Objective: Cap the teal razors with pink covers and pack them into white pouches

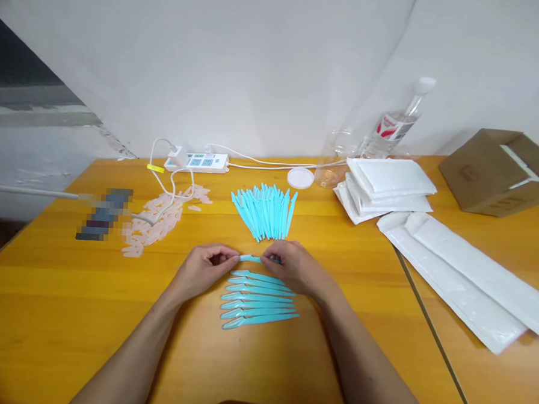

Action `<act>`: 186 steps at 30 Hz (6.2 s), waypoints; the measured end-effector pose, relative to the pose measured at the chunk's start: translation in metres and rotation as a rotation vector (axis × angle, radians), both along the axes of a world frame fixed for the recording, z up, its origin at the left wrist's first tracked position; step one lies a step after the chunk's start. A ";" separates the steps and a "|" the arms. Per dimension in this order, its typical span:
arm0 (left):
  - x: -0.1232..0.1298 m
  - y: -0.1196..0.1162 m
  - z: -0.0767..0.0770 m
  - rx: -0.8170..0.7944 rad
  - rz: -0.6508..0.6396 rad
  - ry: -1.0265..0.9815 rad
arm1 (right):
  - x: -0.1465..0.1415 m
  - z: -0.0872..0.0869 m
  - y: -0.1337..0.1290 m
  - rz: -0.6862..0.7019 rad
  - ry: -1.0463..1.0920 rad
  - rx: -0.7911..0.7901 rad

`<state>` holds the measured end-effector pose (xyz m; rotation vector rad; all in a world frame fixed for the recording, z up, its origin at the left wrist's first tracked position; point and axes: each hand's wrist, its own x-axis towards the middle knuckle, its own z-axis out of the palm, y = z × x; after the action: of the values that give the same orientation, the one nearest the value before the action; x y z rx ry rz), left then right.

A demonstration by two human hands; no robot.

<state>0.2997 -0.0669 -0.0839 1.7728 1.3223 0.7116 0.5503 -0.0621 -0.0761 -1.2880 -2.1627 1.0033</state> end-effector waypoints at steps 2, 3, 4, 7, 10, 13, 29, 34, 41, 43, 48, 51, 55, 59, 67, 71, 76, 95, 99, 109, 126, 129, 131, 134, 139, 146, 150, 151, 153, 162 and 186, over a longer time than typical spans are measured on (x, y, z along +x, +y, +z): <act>-0.003 0.000 0.002 0.131 -0.079 0.063 | -0.003 0.003 -0.002 0.018 -0.041 0.076; -0.004 0.001 0.002 0.171 -0.111 0.076 | -0.005 0.005 -0.003 0.026 -0.055 0.093; -0.005 0.001 0.003 0.199 -0.130 0.083 | -0.006 0.006 -0.004 0.031 -0.064 0.095; 0.000 -0.001 0.002 0.277 -0.170 0.094 | -0.005 0.010 -0.004 0.019 -0.076 0.061; 0.009 -0.006 0.001 0.355 -0.300 0.145 | 0.002 0.008 0.003 -0.219 -0.056 0.058; 0.015 -0.009 0.001 0.370 -0.418 0.216 | 0.015 -0.004 0.016 -0.596 -0.027 0.081; -0.025 0.024 0.001 0.333 -0.038 0.183 | 0.029 -0.011 0.078 -0.774 -0.327 -0.044; -0.069 0.075 0.001 0.395 0.253 0.674 | 0.052 0.000 0.061 -0.767 -0.316 -0.102; -0.070 0.080 0.008 0.345 0.179 0.936 | 0.034 0.009 0.004 -0.418 0.038 0.090; -0.062 0.070 0.011 0.338 0.147 0.896 | 0.022 0.006 -0.006 -0.317 0.054 0.080; -0.040 0.042 0.012 0.142 0.055 0.343 | 0.008 -0.004 -0.011 -0.243 0.077 0.070; -0.030 0.026 0.012 -0.198 0.013 -0.073 | 0.007 -0.008 -0.012 -0.226 0.082 0.083; -0.026 0.014 0.010 -0.434 -0.010 -0.359 | 0.006 -0.012 -0.016 -0.220 0.090 0.117; -0.030 0.012 0.007 -0.419 -0.009 -0.372 | 0.005 -0.013 -0.017 -0.228 0.089 0.127; -0.028 0.015 0.007 0.118 -0.084 0.026 | 0.006 -0.017 -0.015 -0.246 0.095 0.156; -0.033 0.016 0.003 0.271 -0.153 0.256 | 0.007 -0.019 -0.016 -0.243 0.097 0.171; -0.041 0.017 -0.001 0.354 -0.225 0.254 | 0.007 -0.019 -0.016 -0.234 0.090 0.179; -0.020 0.006 -0.004 0.343 -0.059 0.285 | 0.007 -0.018 -0.016 -0.212 0.069 0.204; -0.042 0.008 0.009 0.259 -0.017 0.231 | 0.009 -0.020 -0.017 -0.210 0.080 0.192; -0.065 0.008 0.009 0.125 -0.162 0.328 | 0.009 -0.021 -0.016 -0.213 0.081 0.202; -0.031 0.006 0.006 0.269 -0.191 0.130 | 0.010 -0.021 -0.016 -0.202 0.047 0.216; -0.027 0.004 0.009 0.351 -0.175 0.119 | 0.010 -0.021 -0.016 -0.197 0.052 0.212; -0.027 0.005 0.008 0.402 -0.194 0.142 | 0.010 -0.021 -0.016 -0.193 0.057 0.211; -0.030 0.005 0.006 0.398 -0.284 0.156 | 0.010 -0.021 -0.016 -0.196 0.056 0.214; -0.036 0.005 0.008 0.317 -0.202 0.199 | 0.010 -0.020 -0.016 -0.196 0.057 0.220; -0.030 0.009 0.002 0.411 -0.252 0.423 | 0.011 -0.023 -0.016 -0.194 0.059 0.214; -0.029 0.014 0.002 0.412 -0.263 0.436 | 0.011 -0.021 -0.016 -0.199 0.055 0.199; -0.029 0.014 0.003 0.392 -0.256 0.417 | 0.011 -0.020 -0.016 -0.201 0.050 0.197; -0.027 0.013 0.005 0.343 -0.254 0.362 | 0.010 -0.018 -0.016 -0.202 0.044 0.197; -0.024 0.005 0.006 0.116 -0.134 0.152 | 0.011 -0.020 -0.017 -0.202 0.050 0.201; -0.017 0.003 0.006 0.180 -0.156 0.154 | 0.003 -0.011 -0.026 -0.142 0.022 0.211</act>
<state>0.2825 -0.0639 -0.0776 2.0854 1.2340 0.6342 0.5538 -0.0877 -0.0867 -1.3014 -2.0650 0.7086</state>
